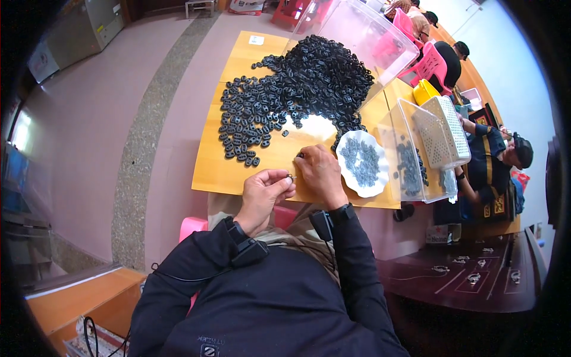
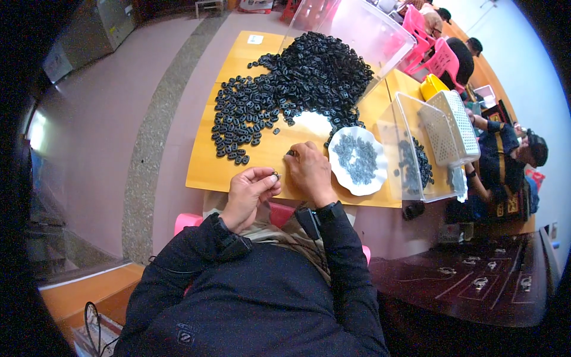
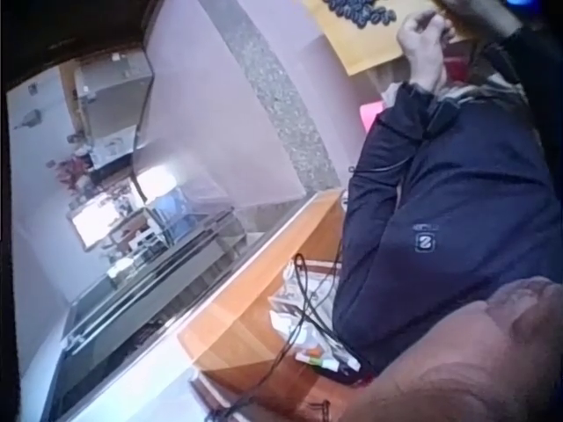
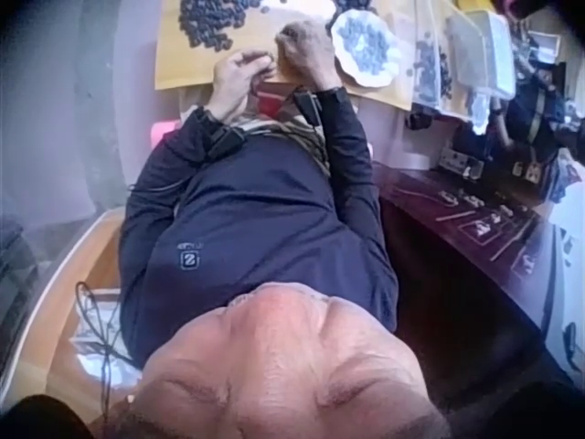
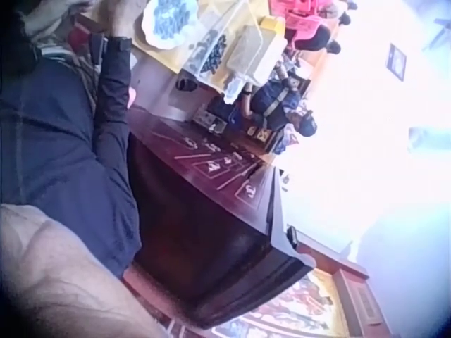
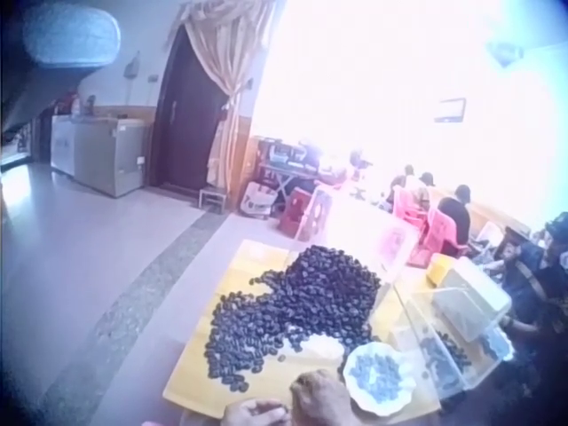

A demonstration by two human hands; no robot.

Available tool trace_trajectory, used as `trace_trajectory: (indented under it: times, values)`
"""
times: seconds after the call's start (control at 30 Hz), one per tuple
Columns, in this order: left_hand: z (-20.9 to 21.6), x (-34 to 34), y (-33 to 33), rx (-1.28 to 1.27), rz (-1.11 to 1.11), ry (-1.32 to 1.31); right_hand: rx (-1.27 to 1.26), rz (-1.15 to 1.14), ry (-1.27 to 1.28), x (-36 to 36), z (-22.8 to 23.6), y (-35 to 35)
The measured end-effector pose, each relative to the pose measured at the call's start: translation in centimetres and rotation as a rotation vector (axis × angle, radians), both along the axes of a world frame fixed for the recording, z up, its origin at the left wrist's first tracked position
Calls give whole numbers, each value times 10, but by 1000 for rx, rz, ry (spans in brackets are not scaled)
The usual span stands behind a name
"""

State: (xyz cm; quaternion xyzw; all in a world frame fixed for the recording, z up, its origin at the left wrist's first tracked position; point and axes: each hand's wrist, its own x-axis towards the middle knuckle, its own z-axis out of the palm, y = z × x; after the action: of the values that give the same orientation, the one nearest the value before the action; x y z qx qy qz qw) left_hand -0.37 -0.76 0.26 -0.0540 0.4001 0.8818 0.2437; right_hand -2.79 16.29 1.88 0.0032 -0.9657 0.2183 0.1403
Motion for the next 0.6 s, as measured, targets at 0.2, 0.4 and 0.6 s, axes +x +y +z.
trace_trajectory:
  times: [0.2,0.4,0.6]
  values:
    - [2,0,0,6,17,-2,-94,89,25,9,-9,10]
    - [-1,0,0,3,6,10,-527,132,-34,28,-19,19]
    - [3,-1,1,36,11,6,-996,110,-217,48,-11,10]
